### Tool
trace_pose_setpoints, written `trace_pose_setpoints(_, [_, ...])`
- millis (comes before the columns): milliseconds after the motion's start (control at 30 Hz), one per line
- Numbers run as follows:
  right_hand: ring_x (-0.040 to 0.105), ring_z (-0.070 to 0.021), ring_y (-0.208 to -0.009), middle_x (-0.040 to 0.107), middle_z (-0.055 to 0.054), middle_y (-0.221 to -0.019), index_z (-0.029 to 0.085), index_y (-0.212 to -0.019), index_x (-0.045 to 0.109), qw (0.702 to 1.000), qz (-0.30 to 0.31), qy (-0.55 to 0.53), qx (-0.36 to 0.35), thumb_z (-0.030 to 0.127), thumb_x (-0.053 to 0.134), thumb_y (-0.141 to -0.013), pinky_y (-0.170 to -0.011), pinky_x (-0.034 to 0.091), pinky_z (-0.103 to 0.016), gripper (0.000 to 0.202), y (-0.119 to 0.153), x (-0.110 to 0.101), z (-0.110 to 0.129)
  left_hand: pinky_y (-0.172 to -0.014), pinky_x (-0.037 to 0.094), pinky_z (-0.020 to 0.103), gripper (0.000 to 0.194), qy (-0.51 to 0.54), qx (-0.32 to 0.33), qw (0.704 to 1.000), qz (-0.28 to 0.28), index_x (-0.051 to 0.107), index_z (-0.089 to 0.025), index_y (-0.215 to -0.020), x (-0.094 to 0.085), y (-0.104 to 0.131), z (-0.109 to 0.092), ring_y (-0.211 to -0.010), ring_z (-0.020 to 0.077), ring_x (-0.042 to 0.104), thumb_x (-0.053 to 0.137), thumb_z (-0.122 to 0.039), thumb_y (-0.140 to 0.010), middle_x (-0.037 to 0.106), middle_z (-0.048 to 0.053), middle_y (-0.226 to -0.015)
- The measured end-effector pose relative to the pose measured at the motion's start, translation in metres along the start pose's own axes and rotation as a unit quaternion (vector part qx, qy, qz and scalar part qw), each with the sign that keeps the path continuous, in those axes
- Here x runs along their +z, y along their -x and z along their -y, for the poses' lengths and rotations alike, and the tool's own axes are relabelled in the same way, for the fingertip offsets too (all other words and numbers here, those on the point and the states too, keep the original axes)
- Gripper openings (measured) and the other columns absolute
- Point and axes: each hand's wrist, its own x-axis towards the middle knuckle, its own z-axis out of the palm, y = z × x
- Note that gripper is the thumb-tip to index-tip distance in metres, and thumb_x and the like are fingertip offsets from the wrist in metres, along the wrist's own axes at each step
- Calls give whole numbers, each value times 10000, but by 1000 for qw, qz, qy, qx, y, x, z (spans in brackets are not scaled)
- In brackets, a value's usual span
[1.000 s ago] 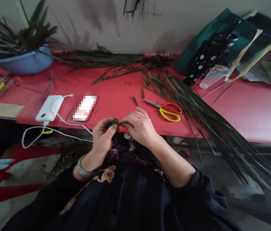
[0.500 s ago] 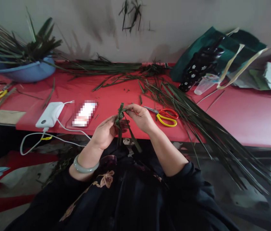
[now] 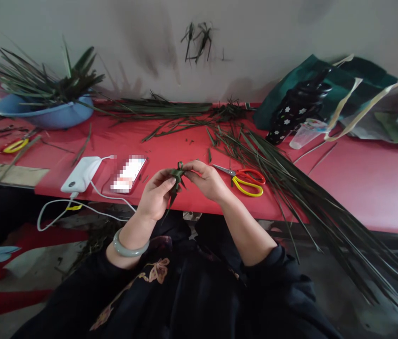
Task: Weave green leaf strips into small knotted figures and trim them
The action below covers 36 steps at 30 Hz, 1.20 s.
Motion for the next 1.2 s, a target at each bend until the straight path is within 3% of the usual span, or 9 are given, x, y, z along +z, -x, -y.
trace_pose_setpoints(200, [639, -150, -776, 692, 3, -812, 230, -868, 685, 997, -32, 65, 18, 283, 605, -795, -774, 497, -304, 121, 9, -2, 19, -570, 514, 197, 260, -37, 56, 998, -19, 637, -166, -822, 6, 4, 2, -609, 69, 587, 778, -287, -640, 640, -13, -748])
trace_pose_setpoints(467, [638, -170, -796, 692, -16, -834, 240, -884, 677, 986, -19, 159, -45, 249, 584, -820, -758, 491, -316, 113, 14, -5, 28, -447, 422, 176, 274, -47, 92, 994, -38, 614, -162, -755, 12, 6, 5, -462, 48, 506, 764, -368, -654, 594, -34, -609])
trace_pose_setpoints(633, [602, -199, -871, 670, -63, -912, 235, -880, 695, 944, -67, 289, -142, 226, 564, -835, -807, 473, -359, 138, 13, -7, 23, -463, 426, 182, 302, -7, 59, 998, -24, 622, -173, -767, 13, 7, 3, -498, 59, 535, 804, -342, -596, 604, -37, -638])
trace_pose_setpoints(733, [585, -206, -820, 660, -73, -857, 230, -893, 697, 913, -92, 374, -138, 263, 531, -856, -763, 458, -351, 174, 14, -6, 21, -480, 442, 194, 338, 17, 37, 999, -23, 616, -177, -766, 15, 6, 1, -530, 68, 549, 829, -316, -543, 616, -33, -678])
trace_pose_setpoints(800, [593, -205, -786, 663, -74, -820, 219, -928, 683, 910, -93, 388, -109, 281, 505, -868, -737, 449, -338, 198, 15, -2, 19, -483, 442, 202, 340, 22, 29, 999, -19, 606, -176, -760, 15, 6, 1, -517, 68, 542, 827, -306, -537, 614, -33, -677])
trace_pose_setpoints(900, [623, -191, -791, 686, -69, -873, 211, -975, 648, 945, -93, 308, -60, 242, 492, -856, -717, 464, -305, 199, 15, 5, 15, -454, 409, 202, 323, 16, 17, 1000, -9, 592, -173, -763, 15, 6, 3, -464, 64, 519, 805, -316, -566, 609, -30, -653])
trace_pose_setpoints(1000, [637, -156, -779, 699, -32, -874, 215, -959, 631, 975, -132, 174, -28, 183, 496, -818, -714, 488, -276, 198, 14, 14, 10, -427, 369, 187, 302, 15, 11, 1000, -15, 589, -165, -755, 13, 6, 6, -442, 58, 497, 785, -324, -589, 602, -27, -628])
trace_pose_setpoints(1200, [633, -125, -769, 685, -11, -840, 198, -917, 622, 984, -177, -1, -21, 184, 534, -772, -718, 509, -269, 171, 12, 27, 4, -404, 328, 165, 279, 22, 24, 998, -52, 600, -155, -706, 13, 4, 10, -418, 41, 434, 780, -340, -598, 545, -40, -535])
